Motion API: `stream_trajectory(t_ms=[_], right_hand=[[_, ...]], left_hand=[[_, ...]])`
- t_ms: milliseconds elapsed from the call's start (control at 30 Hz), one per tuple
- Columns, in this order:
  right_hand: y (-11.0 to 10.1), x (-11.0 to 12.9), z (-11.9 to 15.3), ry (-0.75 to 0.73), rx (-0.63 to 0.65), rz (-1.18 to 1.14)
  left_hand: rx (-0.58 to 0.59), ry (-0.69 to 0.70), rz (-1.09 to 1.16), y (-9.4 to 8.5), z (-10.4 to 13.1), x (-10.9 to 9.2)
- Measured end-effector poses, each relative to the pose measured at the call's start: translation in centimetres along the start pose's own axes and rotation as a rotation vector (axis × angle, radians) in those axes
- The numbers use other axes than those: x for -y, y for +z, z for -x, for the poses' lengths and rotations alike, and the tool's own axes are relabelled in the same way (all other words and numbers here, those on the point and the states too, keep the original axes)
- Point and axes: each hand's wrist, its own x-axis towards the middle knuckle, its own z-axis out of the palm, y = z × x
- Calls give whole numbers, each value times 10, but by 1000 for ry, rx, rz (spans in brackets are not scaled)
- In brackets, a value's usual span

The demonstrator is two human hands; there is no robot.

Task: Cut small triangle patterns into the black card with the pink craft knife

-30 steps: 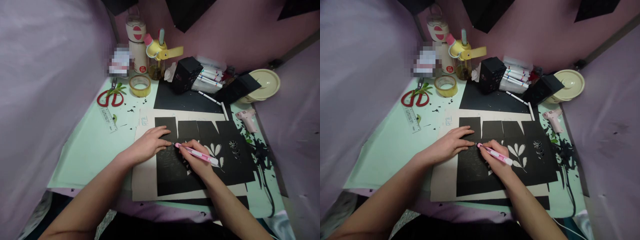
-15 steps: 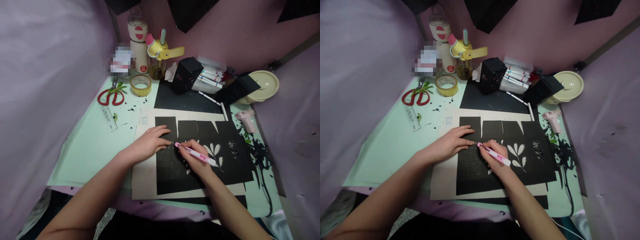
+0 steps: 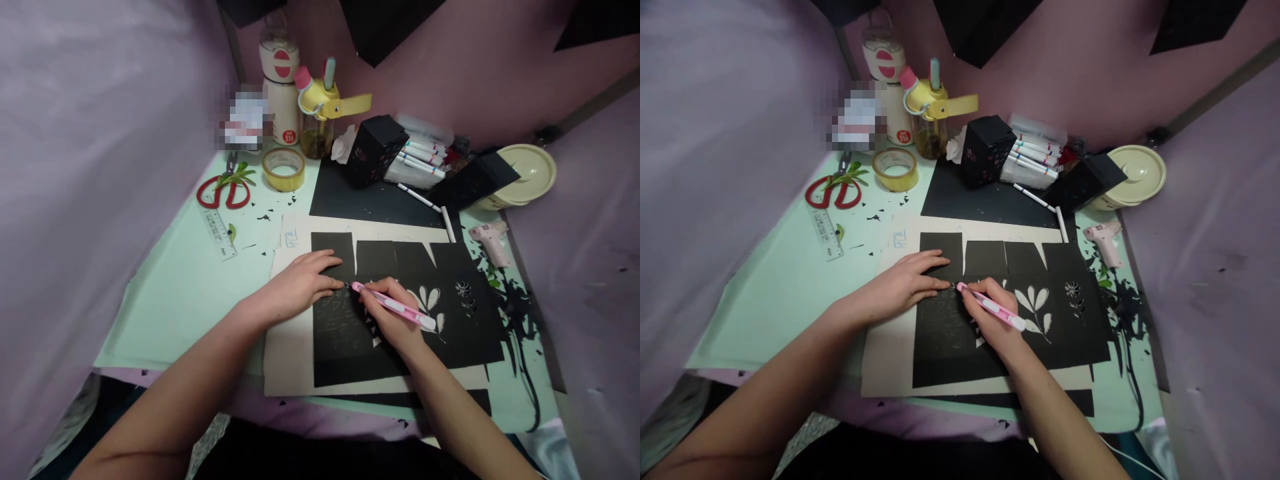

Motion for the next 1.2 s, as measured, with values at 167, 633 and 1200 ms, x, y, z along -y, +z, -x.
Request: stream_trajectory(t_ms=[167, 633, 1200], right_hand=[[1, 2, -1, 52, -40, -93], [20, 19, -4, 40, 61, 181], [32, 20, -4, 53, -20, 278]], left_hand=[[2, 3, -19, 0, 1, 0], [7, 2, 12, -2, 3, -3], [1, 2, 27, 2, 3, 0]])
